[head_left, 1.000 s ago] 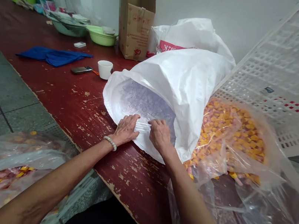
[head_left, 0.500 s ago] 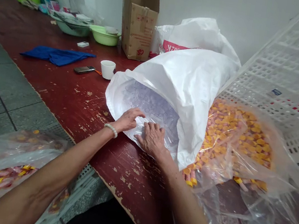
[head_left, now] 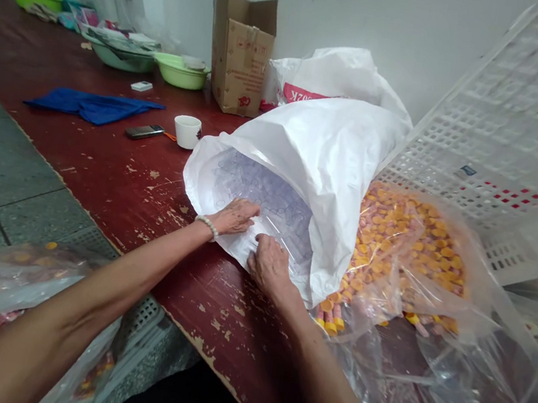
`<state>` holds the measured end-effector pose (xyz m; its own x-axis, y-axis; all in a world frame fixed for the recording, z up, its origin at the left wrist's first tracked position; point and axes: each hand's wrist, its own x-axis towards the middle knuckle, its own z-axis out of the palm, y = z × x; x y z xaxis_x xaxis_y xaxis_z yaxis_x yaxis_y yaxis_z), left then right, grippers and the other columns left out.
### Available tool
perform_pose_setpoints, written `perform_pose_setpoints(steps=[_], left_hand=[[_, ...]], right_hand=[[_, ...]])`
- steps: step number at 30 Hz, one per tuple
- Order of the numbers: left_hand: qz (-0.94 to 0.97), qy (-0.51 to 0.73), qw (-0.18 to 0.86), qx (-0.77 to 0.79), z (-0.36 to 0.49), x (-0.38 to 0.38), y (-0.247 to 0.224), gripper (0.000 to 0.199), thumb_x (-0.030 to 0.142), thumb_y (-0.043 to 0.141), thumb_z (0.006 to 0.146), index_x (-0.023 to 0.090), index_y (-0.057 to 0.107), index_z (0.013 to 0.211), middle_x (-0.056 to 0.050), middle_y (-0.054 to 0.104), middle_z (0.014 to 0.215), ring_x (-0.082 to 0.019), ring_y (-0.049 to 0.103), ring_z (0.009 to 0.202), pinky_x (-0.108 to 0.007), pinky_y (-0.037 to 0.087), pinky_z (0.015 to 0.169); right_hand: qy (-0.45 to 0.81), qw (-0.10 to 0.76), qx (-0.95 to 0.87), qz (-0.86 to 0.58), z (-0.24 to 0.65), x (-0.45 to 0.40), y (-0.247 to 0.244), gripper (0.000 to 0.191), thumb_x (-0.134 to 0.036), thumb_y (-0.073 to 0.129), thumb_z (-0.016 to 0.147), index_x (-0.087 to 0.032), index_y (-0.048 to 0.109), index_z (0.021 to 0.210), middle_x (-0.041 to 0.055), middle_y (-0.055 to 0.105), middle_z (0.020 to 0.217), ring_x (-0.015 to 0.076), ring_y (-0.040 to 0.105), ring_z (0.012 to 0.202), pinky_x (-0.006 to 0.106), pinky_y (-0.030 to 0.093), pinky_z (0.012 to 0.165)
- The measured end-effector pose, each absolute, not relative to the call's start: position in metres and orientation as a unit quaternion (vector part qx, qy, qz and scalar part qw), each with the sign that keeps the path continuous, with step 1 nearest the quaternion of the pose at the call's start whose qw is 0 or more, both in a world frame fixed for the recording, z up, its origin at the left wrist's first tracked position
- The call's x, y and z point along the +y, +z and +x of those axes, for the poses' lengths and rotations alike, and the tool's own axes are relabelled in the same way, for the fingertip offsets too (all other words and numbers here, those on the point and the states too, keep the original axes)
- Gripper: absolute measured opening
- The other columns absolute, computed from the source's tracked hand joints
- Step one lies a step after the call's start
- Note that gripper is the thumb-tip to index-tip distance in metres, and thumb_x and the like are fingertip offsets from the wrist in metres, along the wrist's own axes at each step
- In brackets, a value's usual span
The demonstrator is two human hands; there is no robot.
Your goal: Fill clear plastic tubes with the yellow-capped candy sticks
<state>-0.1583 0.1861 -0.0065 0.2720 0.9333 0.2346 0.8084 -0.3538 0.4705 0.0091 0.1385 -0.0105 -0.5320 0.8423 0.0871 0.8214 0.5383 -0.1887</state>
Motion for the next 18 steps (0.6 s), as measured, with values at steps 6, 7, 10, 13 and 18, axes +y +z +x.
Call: perform_pose_setpoints(steps=[6,7,10,13,18], left_hand=[[0.580,0.478,0.511,0.418,-0.144,0.129,-0.016,0.049,0.009,0.050,0.066,0.017,0.049,0.114,-0.004,0.060,0.094,-0.015,0.057,0.084,-0.026,0.044,0.078],[0.554,0.491,0.551,0.386,-0.140,0.122,-0.018,0.055,0.007,0.051,0.062,0.017,0.050,0.117,-0.004,0.060,0.099,-0.014,0.057,0.085,-0.025,0.044,0.078],[0.528,0.501,0.594,0.343,-0.132,0.110,-0.022,0.071,0.003,0.054,0.055,0.020,0.048,0.123,-0.005,0.059,0.112,-0.013,0.057,0.083,-0.022,0.044,0.074],[0.547,0.526,0.551,0.348,-0.128,0.109,-0.028,0.067,0.006,0.063,0.056,0.019,0.051,0.121,-0.007,0.060,0.113,-0.015,0.058,0.086,-0.024,0.045,0.077],[0.537,0.591,0.423,0.429,-0.121,0.112,-0.039,0.040,0.018,0.071,0.062,0.015,0.060,0.100,-0.006,0.065,0.096,-0.016,0.059,0.085,-0.026,0.046,0.079]], right_hand=[[0.286,0.288,-0.756,-0.513,0.004,0.130,-0.016,0.042,-0.045,0.042,0.090,-0.014,0.043,0.119,0.0118,0.058,0.112,0.0227,0.054,0.103,0.036,0.042,0.086],[0.290,0.296,-0.751,-0.514,0.002,0.129,-0.017,0.043,-0.047,0.043,0.089,-0.015,0.045,0.117,0.0118,0.057,0.113,0.0243,0.053,0.104,0.039,0.042,0.087],[0.257,0.300,-0.762,-0.514,-0.003,0.127,-0.020,0.043,-0.050,0.043,0.087,-0.017,0.048,0.116,0.0119,0.055,0.115,0.0275,0.049,0.108,0.044,0.039,0.091],[0.224,0.277,-0.799,-0.484,-0.002,0.124,-0.021,0.048,-0.052,0.043,0.087,-0.017,0.047,0.119,0.0130,0.050,0.122,0.0286,0.045,0.113,0.046,0.036,0.094],[0.247,0.263,-0.846,-0.392,0.010,0.126,-0.018,0.049,-0.052,0.045,0.087,-0.017,0.048,0.120,0.0115,0.046,0.129,0.0258,0.043,0.116,0.043,0.037,0.097]])
